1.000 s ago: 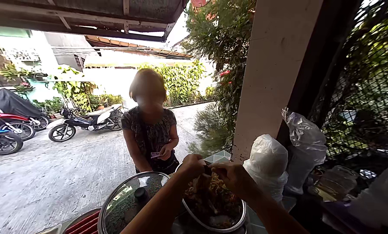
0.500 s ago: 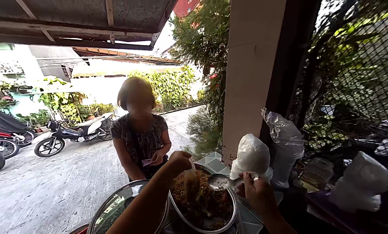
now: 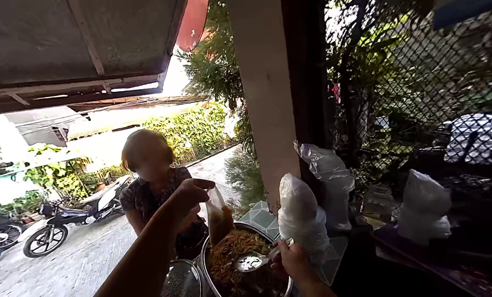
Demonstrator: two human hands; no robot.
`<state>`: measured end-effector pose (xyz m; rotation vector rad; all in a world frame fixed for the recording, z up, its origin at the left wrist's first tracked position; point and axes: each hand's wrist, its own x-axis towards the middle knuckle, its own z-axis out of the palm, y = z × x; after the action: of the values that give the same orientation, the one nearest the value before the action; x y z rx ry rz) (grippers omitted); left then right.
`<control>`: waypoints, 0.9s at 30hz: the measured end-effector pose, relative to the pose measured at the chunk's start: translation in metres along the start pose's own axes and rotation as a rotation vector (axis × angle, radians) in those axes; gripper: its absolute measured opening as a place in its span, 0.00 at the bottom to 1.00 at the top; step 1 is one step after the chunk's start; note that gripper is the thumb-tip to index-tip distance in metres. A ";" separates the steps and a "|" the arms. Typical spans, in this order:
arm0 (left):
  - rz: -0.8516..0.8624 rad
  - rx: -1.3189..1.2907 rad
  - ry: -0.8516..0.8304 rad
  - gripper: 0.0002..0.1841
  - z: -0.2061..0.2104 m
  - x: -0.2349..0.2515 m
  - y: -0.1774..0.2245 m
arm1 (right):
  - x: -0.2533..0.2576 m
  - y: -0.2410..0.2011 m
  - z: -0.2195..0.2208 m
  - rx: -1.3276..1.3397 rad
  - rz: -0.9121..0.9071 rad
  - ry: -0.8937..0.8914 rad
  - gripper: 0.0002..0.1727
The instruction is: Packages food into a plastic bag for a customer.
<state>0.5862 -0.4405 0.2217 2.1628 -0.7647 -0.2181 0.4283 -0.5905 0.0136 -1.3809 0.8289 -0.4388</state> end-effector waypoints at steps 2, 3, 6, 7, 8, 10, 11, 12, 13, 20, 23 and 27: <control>0.001 0.045 -0.031 0.22 0.001 0.001 -0.003 | -0.003 -0.006 -0.001 0.074 -0.010 0.000 0.21; 0.011 0.058 -0.069 0.23 0.003 0.004 -0.009 | -0.005 -0.010 -0.002 0.107 -0.026 0.006 0.21; 0.012 0.115 -0.168 0.21 0.018 0.011 -0.032 | -0.011 -0.023 -0.010 0.152 -0.071 0.016 0.22; 0.000 0.129 -0.191 0.22 0.024 0.012 -0.039 | -0.012 -0.027 -0.012 0.134 -0.084 0.024 0.22; -0.011 0.130 -0.214 0.22 0.029 0.011 -0.043 | -0.012 -0.031 -0.013 0.105 -0.100 0.032 0.22; -0.009 0.099 -0.257 0.23 0.036 0.010 -0.050 | -0.012 -0.035 -0.014 0.050 -0.130 0.042 0.22; 0.002 0.089 -0.277 0.24 0.039 0.010 -0.051 | -0.012 -0.037 -0.014 0.032 -0.144 0.049 0.22; 0.008 0.088 -0.293 0.25 0.040 0.009 -0.052 | -0.012 -0.038 -0.013 0.019 -0.159 0.058 0.21; 0.012 0.092 -0.302 0.25 0.042 0.009 -0.053 | -0.012 -0.040 -0.013 0.011 -0.176 0.068 0.21; -0.123 0.084 -0.257 0.31 0.058 0.003 -0.045 | -0.026 -0.076 -0.025 -0.089 -0.333 0.162 0.22; -0.192 -0.007 -0.239 0.29 0.069 -0.002 -0.038 | -0.039 -0.094 -0.018 -0.262 -0.556 0.157 0.20; -0.200 -0.106 -0.229 0.28 0.076 0.006 -0.039 | -0.043 -0.100 -0.003 -0.623 -0.942 -0.181 0.18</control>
<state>0.5780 -0.4742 0.1429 2.1353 -0.6451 -0.6052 0.4169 -0.5792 0.1209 -2.3401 0.0949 -0.7907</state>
